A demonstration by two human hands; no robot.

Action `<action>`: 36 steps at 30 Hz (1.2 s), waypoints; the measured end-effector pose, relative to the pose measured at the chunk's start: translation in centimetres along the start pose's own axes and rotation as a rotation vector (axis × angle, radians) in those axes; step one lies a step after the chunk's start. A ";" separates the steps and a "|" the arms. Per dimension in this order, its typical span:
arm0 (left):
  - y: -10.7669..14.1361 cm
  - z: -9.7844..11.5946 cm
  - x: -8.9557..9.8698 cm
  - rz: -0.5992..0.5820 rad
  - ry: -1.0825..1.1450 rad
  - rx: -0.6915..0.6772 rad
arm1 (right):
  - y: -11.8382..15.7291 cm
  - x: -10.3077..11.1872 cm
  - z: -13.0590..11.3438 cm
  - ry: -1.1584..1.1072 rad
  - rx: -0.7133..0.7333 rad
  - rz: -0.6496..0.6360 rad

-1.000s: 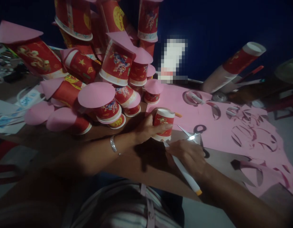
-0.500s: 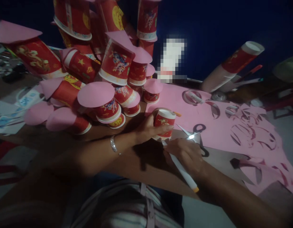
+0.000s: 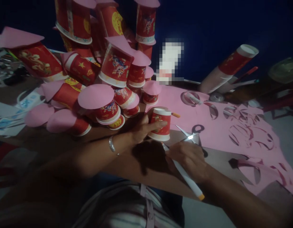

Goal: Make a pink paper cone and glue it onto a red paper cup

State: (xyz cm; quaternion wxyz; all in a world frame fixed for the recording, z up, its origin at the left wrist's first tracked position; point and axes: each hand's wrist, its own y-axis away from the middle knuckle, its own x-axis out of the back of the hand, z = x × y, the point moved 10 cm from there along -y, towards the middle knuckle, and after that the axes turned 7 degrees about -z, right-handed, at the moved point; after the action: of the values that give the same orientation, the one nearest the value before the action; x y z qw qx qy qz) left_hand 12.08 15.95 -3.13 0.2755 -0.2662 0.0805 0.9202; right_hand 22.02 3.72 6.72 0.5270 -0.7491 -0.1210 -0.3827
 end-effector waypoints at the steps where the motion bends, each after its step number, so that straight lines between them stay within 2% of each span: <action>1: 0.0 0.0 0.0 -0.006 0.014 -0.004 | 0.0 0.1 0.0 0.007 -0.002 0.006; 11: -0.2 -0.2 -1.1 -0.102 0.013 0.006 | 0.0 -0.2 0.4 0.025 -0.037 0.007; 20: 0.0 0.0 -0.8 -0.057 -0.070 -0.001 | -0.3 0.0 0.5 0.071 -0.059 -0.028; 27: -0.2 0.5 -1.1 -0.079 -0.097 -0.035 | 0.1 -0.2 0.9 0.066 -0.104 0.014; 36: -0.2 0.4 -1.0 -0.076 -0.148 -0.029 | 0.1 -0.5 0.6 0.060 -0.048 -0.014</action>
State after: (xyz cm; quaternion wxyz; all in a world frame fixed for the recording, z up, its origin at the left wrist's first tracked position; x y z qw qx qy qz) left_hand 12.69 15.74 -2.27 0.3115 -0.2043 0.0364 0.9273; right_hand 22.03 4.34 6.26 0.5095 -0.7490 -0.1010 -0.4113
